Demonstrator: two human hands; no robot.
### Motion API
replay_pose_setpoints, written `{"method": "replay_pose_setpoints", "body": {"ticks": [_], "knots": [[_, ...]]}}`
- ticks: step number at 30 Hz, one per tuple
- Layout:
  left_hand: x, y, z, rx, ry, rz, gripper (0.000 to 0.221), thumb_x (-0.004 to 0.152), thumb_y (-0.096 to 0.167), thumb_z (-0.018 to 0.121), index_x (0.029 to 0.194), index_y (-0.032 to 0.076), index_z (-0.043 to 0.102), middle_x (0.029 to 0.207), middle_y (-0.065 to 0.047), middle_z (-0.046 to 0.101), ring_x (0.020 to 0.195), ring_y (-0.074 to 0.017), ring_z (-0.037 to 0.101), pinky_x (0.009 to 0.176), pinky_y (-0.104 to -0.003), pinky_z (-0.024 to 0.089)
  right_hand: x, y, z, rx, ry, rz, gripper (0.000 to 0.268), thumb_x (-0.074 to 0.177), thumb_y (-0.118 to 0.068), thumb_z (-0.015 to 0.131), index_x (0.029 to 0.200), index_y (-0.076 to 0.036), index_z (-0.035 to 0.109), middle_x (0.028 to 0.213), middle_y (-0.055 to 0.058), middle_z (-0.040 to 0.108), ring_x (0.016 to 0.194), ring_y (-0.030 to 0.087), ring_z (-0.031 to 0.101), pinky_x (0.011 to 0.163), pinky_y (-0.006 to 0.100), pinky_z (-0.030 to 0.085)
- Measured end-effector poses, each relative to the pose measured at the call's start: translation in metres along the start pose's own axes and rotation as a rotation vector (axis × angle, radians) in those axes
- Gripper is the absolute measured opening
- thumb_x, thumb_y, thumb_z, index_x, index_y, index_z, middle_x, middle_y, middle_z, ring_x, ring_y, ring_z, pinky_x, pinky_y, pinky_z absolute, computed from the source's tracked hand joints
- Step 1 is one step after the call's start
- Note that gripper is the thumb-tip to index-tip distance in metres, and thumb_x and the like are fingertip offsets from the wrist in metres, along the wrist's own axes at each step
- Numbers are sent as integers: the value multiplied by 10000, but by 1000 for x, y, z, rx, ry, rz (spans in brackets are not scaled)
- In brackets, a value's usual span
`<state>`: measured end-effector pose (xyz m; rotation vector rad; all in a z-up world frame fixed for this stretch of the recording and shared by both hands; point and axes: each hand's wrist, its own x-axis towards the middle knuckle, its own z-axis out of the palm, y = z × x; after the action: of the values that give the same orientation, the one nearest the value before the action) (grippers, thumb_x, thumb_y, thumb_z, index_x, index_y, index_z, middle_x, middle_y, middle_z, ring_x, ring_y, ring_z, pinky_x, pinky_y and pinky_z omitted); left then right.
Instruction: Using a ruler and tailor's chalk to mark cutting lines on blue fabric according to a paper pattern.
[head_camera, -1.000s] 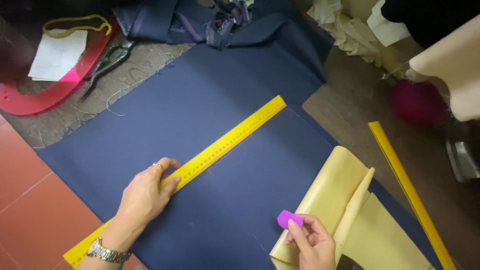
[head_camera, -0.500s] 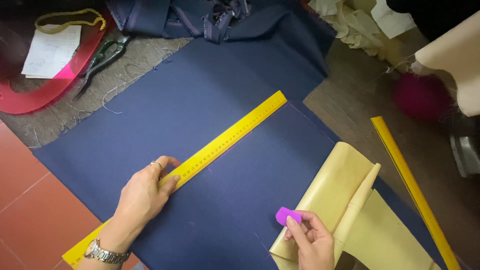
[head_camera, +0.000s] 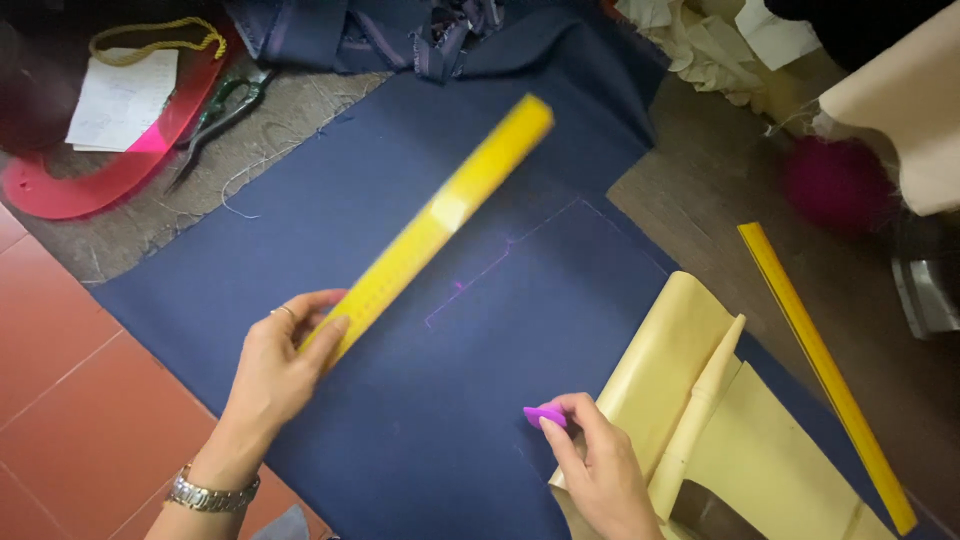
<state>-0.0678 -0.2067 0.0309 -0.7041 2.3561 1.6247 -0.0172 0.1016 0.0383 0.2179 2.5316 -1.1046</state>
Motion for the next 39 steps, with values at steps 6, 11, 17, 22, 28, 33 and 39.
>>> {"method": "replay_pose_setpoints", "body": {"ticks": [6,11,17,22,28,33,39], "knots": [[-24,23,-5,-264,174,58,341,927,222,543,1217,56,612,901,-17,581,782,-89,525,679,-230,429,13,20,1,-346,-92,-392,159,970,-283,473,932,-138,525,845,7,666,785,189,632,766,356,492],[-35,26,-1,-353,207,63,311,949,197,515,1219,52,571,979,-29,616,834,-89,552,713,-223,456,18,12,-14,-462,-130,-458,164,976,-256,449,896,-133,523,661,12,646,529,178,582,1053,414,398],[-42,18,11,-484,218,36,299,962,197,485,1214,47,538,955,-34,585,755,-84,532,621,-210,447,12,17,-35,-560,-237,-254,228,979,-379,435,909,-173,503,845,23,681,845,223,627,784,380,478],[-50,11,32,-717,190,8,212,974,189,456,1142,73,399,887,-90,528,556,-189,536,459,-342,531,5,22,-47,-540,-239,-169,239,967,-396,459,889,-171,467,774,15,683,680,198,657,646,357,484],[-62,-20,66,-554,-91,-75,238,902,103,606,969,67,381,668,-164,599,540,-249,680,470,-318,592,-13,19,-60,-469,-148,2,193,945,-356,504,932,-166,531,715,23,707,659,183,690,638,338,496],[-67,-25,81,-483,-176,-165,286,930,65,556,1101,-54,359,835,-265,645,580,-343,706,534,-380,623,-26,6,-61,-315,-14,-65,83,923,-219,571,930,-137,576,664,65,732,702,251,738,742,396,556],[-59,-18,91,-448,-183,-189,298,938,78,547,1106,-46,335,812,-261,644,569,-352,700,529,-382,624,-30,11,-51,-160,58,-35,68,911,-151,586,944,-94,603,689,105,724,693,250,735,669,365,575]]}}
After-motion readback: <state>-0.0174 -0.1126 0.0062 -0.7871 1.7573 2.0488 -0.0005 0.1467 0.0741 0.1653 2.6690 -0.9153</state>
